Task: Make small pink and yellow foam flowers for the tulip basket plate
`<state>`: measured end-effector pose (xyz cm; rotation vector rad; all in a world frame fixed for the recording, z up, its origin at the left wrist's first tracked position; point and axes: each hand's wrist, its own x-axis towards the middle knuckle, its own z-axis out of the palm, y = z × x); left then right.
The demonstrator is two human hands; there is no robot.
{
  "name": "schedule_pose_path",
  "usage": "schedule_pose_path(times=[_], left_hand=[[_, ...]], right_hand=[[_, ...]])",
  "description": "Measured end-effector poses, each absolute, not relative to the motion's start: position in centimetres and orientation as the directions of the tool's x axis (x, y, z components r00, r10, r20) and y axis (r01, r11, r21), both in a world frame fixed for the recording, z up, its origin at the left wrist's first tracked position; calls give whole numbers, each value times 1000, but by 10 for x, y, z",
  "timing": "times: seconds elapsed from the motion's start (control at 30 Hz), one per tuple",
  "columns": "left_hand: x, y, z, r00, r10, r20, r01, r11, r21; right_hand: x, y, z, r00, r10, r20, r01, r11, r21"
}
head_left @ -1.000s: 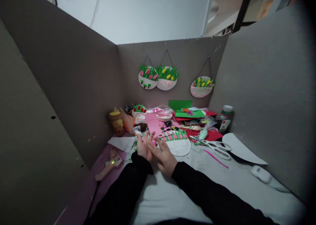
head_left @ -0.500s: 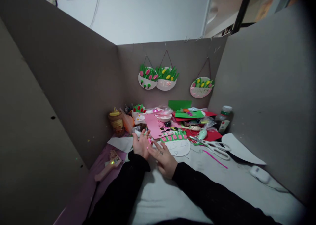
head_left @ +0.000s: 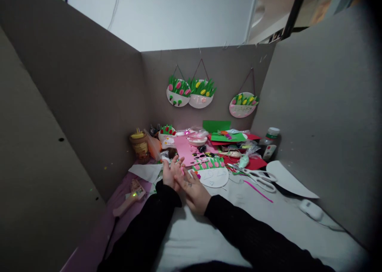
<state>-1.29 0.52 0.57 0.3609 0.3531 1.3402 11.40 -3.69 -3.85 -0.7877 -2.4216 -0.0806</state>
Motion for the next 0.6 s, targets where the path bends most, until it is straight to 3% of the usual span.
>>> schedule_pose_path(times=[0.13, 0.23, 0.37, 0.5, 0.6], left_hand=[[-13, 4, 7, 155, 988, 10, -890, 135, 436], [-12, 3, 8, 135, 991, -21, -881, 130, 454], [-10, 3, 8, 157, 987, -46, -860, 159, 484], [-10, 4, 7, 99, 993, -59, -853, 115, 510], [-9, 4, 7, 106, 991, -80, -840, 132, 526]], right_hand=[[116, -36, -39, -624, 507, 595, 567, 817, -102], [117, -36, -40, -669, 456, 588, 524, 849, -62], [116, -35, -38, -606, 514, 607, 596, 799, -82], [118, -36, -36, -611, 439, 659, 562, 827, -30], [117, -36, -36, -613, 461, 641, 570, 821, -46]])
